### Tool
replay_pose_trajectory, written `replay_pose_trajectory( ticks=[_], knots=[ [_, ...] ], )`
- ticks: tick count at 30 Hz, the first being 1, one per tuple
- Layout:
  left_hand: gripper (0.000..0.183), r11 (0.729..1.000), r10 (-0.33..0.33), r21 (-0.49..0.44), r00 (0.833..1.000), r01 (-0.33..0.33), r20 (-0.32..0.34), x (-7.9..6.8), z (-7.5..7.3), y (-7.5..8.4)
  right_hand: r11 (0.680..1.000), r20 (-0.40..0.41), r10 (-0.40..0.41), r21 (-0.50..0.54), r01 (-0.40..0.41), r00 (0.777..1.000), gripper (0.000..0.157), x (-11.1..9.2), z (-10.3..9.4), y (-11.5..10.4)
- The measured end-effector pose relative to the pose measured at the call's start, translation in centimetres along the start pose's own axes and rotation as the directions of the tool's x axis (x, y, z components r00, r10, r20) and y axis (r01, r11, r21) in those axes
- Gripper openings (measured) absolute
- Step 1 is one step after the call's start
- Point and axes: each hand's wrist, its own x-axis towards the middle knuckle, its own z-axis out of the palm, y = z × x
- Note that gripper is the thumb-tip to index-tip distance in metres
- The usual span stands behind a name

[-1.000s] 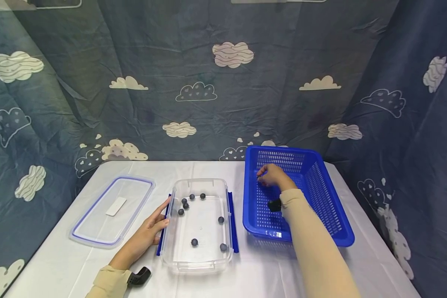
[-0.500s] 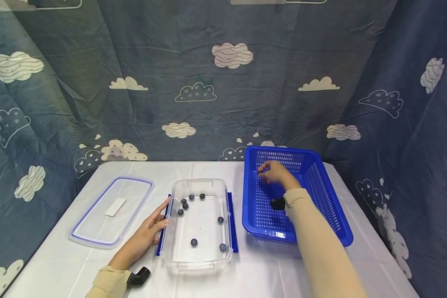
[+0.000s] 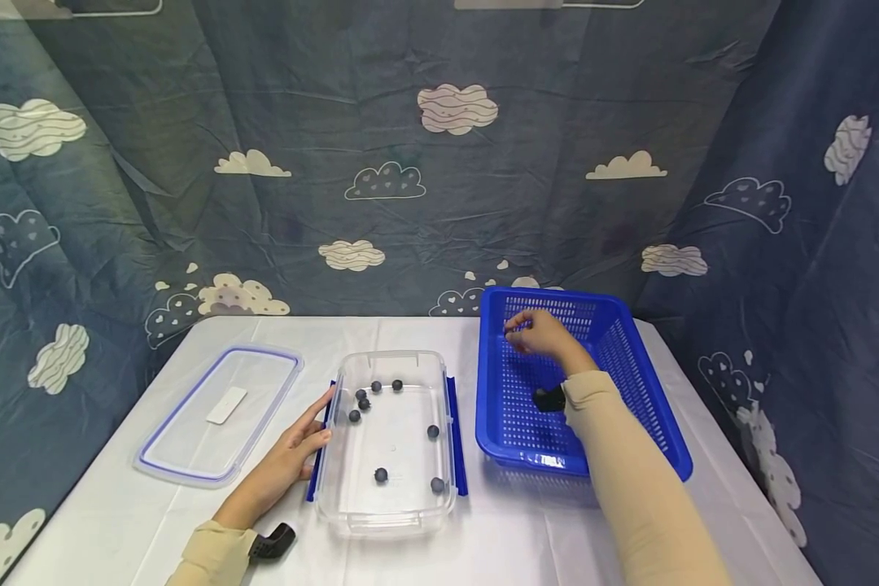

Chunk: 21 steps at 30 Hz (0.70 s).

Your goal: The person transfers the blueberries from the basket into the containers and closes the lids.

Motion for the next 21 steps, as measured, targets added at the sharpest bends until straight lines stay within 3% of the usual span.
replay_pose_trajectory(
  ticks=[16,21],
  knots=[
    [0.071,1.0,-0.006,-0.008,1.0,0.006,-0.001,0.2,0.0,-0.1,0.999,-0.007,-0.049,-0.017,0.049,0.999,0.031,-0.5,0.3,-2.0],
    [0.071,1.0,-0.015,0.001,1.0,0.015,-0.01,0.2,0.0,-0.1,0.995,-0.013,-0.097,-0.005,0.097,0.995,0.03,-0.5,0.3,-2.5]
  ],
)
